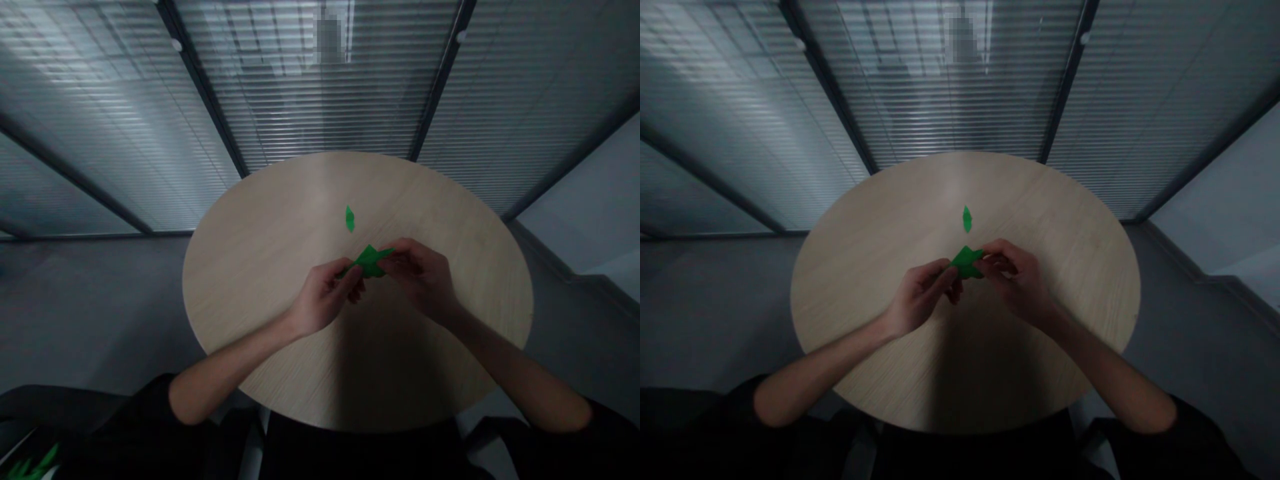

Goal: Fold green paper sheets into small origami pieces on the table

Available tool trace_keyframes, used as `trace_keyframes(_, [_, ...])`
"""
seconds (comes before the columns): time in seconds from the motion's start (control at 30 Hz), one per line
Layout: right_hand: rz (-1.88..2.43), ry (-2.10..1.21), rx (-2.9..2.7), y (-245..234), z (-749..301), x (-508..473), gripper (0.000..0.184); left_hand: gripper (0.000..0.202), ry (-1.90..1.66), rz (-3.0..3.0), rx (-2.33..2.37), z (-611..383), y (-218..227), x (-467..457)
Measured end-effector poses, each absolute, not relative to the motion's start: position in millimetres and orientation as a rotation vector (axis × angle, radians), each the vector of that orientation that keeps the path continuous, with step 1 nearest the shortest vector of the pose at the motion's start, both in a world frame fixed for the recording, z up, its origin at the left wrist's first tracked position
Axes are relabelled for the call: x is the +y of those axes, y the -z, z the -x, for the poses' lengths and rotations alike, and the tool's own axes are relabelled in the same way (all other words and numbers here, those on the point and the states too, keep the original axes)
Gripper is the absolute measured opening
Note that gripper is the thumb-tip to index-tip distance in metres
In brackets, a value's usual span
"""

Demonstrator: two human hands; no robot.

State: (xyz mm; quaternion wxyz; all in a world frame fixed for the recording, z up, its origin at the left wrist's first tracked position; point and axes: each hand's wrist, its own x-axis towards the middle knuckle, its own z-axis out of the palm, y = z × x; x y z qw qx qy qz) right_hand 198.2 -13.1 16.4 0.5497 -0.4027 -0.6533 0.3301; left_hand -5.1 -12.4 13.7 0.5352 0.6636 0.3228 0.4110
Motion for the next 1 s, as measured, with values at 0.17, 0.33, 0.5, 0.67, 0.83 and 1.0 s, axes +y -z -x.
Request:
trace_keyframes(0.17, [0.946, -0.800, -1.499, -16.1, -198.3, -13.7, 0.010, 0.034, -0.963, -1.568, 0.786, 6.3, -14.6, -12.4])
trace_keyframes(0.33, [0.946, -0.798, -1.462, -16.8, -196.5, -14.6, 0.010, 0.036, -0.957, -1.557, 0.809, 7.4, -16.8, -12.3])
trace_keyframes(0.5, [0.938, -0.796, -1.429, -17.3, -196.3, -12.8, 0.009, 0.035, -0.919, -1.533, 0.686, 7.5, -16.2, -12.3])
trace_keyframes(0.67, [0.953, -0.765, -1.420, -17.2, -197.2, -12.0, 0.010, 0.039, -0.903, -1.552, 0.708, 8.4, -11.6, -11.1])
trace_keyframes(0.83, [0.945, -0.787, -1.407, -17.5, -196.7, -12.9, 0.010, 0.039, -0.890, -1.523, 0.693, 9.2, -9.4, -10.3])
trace_keyframes(1.0, [0.942, -0.800, -1.417, -17.3, -197.2, -12.0, 0.011, 0.037, -0.894, -1.530, 0.705, 8.7, -10.8, -9.6])
